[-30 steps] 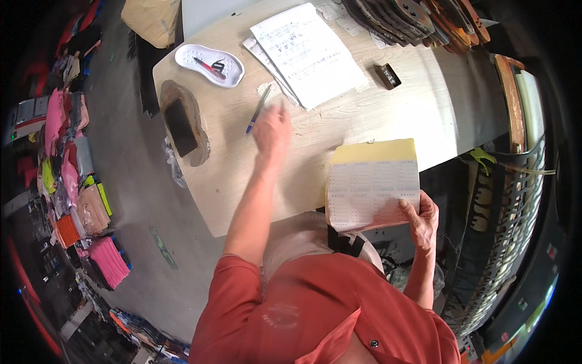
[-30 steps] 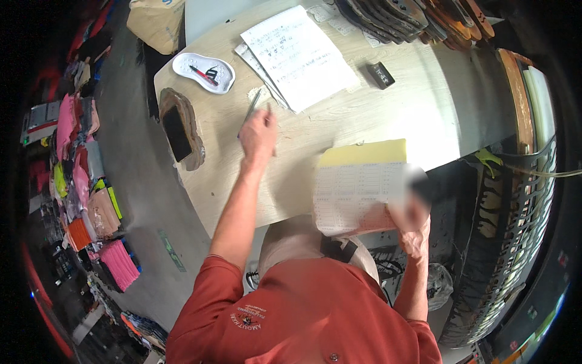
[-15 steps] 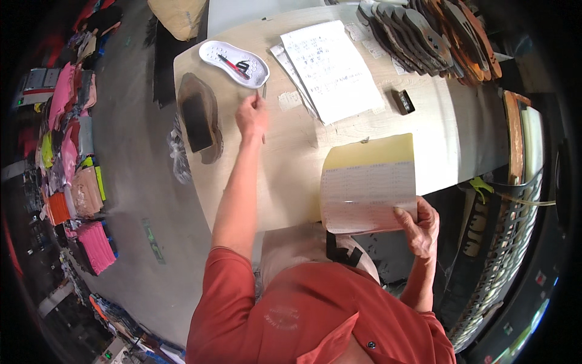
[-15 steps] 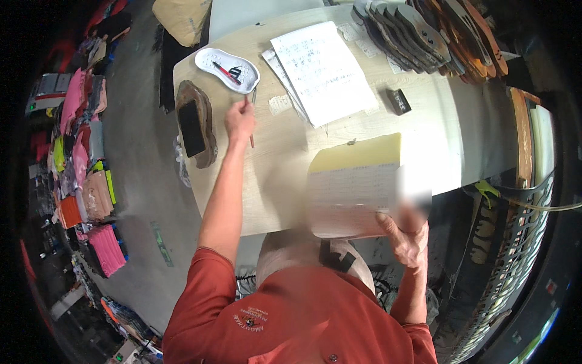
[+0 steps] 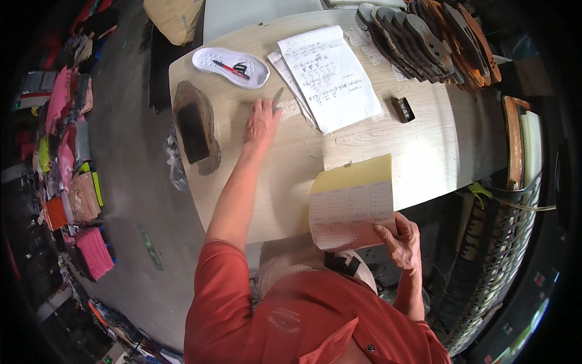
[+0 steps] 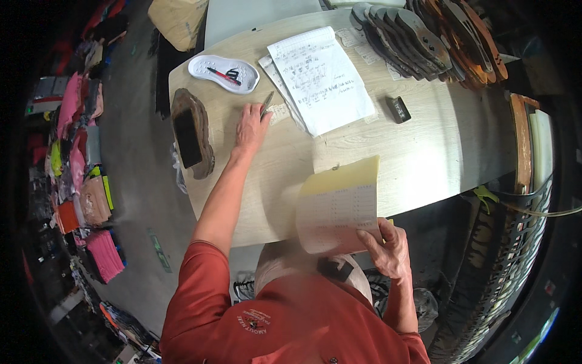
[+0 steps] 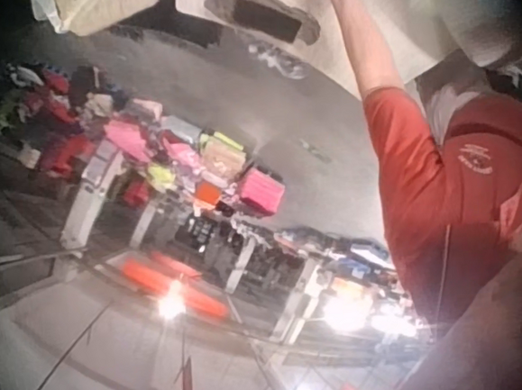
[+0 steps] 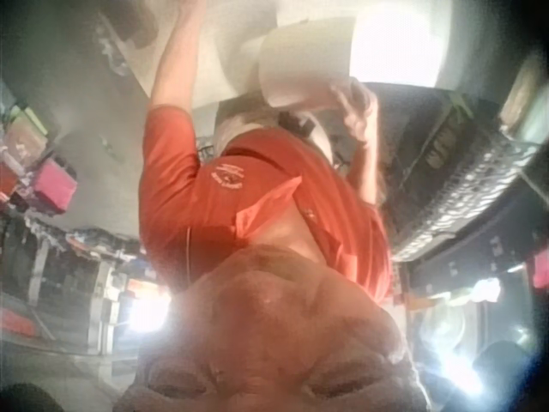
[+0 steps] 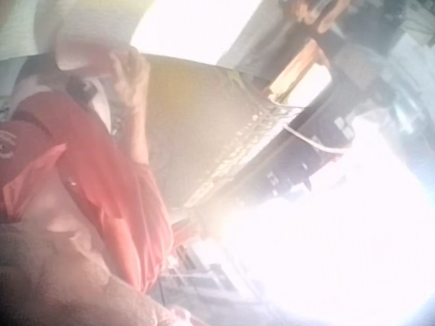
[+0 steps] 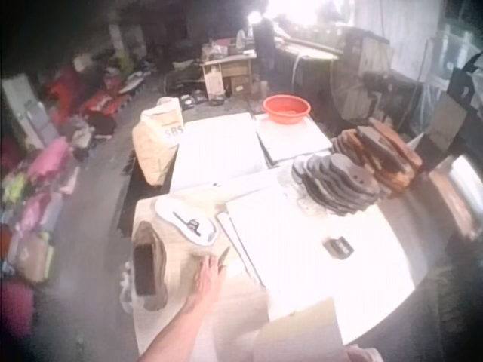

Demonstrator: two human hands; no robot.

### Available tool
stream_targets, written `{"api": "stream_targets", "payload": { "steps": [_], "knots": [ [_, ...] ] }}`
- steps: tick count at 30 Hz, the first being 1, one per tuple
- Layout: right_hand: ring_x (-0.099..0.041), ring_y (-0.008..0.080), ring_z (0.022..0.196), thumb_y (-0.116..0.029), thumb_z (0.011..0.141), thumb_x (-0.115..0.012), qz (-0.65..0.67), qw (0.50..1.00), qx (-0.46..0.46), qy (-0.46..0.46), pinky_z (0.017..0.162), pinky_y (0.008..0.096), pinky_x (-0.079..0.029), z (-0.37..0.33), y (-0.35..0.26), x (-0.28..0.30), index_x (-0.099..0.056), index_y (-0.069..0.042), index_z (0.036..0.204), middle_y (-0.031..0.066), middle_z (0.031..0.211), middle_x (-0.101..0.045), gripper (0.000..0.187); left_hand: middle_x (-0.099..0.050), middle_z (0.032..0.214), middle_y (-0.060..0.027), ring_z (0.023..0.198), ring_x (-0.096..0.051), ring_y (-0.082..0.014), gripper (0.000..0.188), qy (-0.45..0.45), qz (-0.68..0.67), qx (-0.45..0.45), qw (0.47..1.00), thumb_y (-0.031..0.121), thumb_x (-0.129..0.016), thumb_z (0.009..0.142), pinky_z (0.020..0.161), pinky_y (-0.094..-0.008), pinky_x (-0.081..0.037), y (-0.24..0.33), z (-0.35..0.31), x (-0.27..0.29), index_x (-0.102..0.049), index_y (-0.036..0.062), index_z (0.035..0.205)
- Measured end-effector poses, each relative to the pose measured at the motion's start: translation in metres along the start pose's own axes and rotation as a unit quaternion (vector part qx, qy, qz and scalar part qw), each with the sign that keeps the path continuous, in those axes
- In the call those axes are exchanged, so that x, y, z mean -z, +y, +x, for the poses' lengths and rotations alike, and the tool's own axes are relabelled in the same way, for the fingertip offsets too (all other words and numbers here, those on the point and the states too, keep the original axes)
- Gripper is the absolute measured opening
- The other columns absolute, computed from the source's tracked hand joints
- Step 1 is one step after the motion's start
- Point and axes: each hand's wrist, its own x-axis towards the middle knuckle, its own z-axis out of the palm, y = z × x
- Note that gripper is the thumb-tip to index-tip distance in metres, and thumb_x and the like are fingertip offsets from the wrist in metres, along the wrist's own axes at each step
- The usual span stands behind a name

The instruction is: The person writes on a notepad and a sheet of paper, then flips through the notepad pages. They pick up and inspect several shoe soles and a black plastic sheet with cutouts, placing them on a table and a nearby rack.

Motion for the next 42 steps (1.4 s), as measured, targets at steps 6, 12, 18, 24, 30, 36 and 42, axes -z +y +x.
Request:
{"api": "stream_targets", "payload": {
  "steps": [6, 12, 18, 24, 30, 36, 42],
  "knots": [
    [-0.062, 0.0100, 0.073, -0.010, 0.093, -0.072, -0.003, 1.000, 0.005, 0.012, 0.067, 0.0281, -0.051, -0.001, 0.008, 0.004, -0.070, 0.002, 0.107, 0.0068, 0.081, -0.072, 0.019, -0.066, 0.108, -0.0158, 0.101, -0.064, -0.0379, 0.020, 0.015, -0.033, -0.122, 0.992, 0.021, -0.060, 0.100, 0.085, -0.0455, -0.053, -0.016, 0.042, 0.061, -0.064, 0.0064, 0.113],
    [-0.064, 0.0104, 0.076, -0.009, 0.093, -0.072, 0.004, 1.000, -0.006, 0.016, 0.069, 0.0286, -0.052, -0.007, 0.018, 0.003, -0.070, 0.002, 0.108, 0.0096, 0.084, -0.073, 0.019, -0.067, 0.105, -0.0117, 0.104, -0.063, -0.0339, 0.018, -0.048, 0.108, -0.263, 0.957, 0.008, -0.056, 0.096, 0.094, -0.0487, -0.045, -0.023, 0.123, 0.107, -0.067, 0.0064, 0.109],
    [-0.069, 0.0242, 0.071, -0.010, 0.089, -0.074, -0.049, 0.999, 0.020, 0.008, 0.066, 0.0320, -0.053, -0.006, 0.001, 0.006, -0.070, -0.001, 0.105, 0.0138, 0.084, -0.072, 0.019, -0.064, 0.115, -0.0114, 0.120, -0.057, -0.0319, 0.033, -0.127, 0.207, -0.190, 0.951, -0.009, -0.055, 0.085, 0.108, -0.0472, -0.039, -0.053, 0.138, 0.086, -0.067, 0.0063, 0.111],
    [-0.063, 0.0311, 0.060, -0.011, 0.088, -0.075, -0.120, 0.978, 0.169, -0.028, 0.055, 0.0379, -0.048, 0.023, -0.051, 0.006, -0.066, -0.001, 0.093, 0.0135, 0.071, -0.063, 0.015, -0.064, 0.119, -0.0133, 0.123, -0.055, -0.0322, 0.031, -0.054, 0.170, -0.225, 0.958, -0.002, -0.057, 0.087, 0.110, -0.0442, -0.038, -0.060, 0.128, 0.078, -0.068, 0.0048, 0.115],
    [-0.046, 0.0249, 0.050, -0.017, 0.090, -0.078, -0.052, 0.972, 0.217, -0.073, 0.050, 0.0366, -0.038, 0.062, -0.088, -0.013, -0.065, -0.001, 0.094, 0.0075, 0.059, -0.051, 0.021, -0.061, 0.137, -0.0146, 0.119, -0.063, -0.0313, 0.039, -0.038, -0.190, 0.015, 0.981, 0.022, -0.056, 0.103, 0.104, -0.0401, -0.048, -0.029, 0.061, 0.101, -0.059, 0.0007, 0.136],
    [-0.041, 0.0109, 0.058, -0.020, 0.095, -0.075, -0.035, 0.974, 0.203, -0.091, 0.054, 0.0315, -0.037, 0.092, -0.099, -0.022, -0.067, 0.001, 0.099, 0.0020, 0.061, -0.045, 0.023, -0.061, 0.140, -0.0107, 0.116, -0.065, -0.0258, 0.069, -0.228, -0.585, 0.322, 0.708, 0.065, -0.033, 0.105, 0.100, -0.0419, -0.051, -0.001, -0.049, 0.108, -0.050, 0.0106, 0.145],
    [-0.049, 0.0069, 0.066, -0.021, 0.095, -0.075, 0.010, 0.984, 0.152, -0.088, 0.060, 0.0271, -0.043, 0.103, -0.070, -0.004, -0.070, 0.001, 0.112, -0.0004, 0.072, -0.059, 0.028, -0.058, 0.143, -0.0104, 0.129, -0.057, -0.0228, 0.050, -0.251, -0.752, 0.346, 0.502, 0.037, -0.050, 0.108, 0.108, -0.0424, -0.046, 0.056, -0.113, 0.061, -0.049, 0.0030, 0.145]
  ]
}}
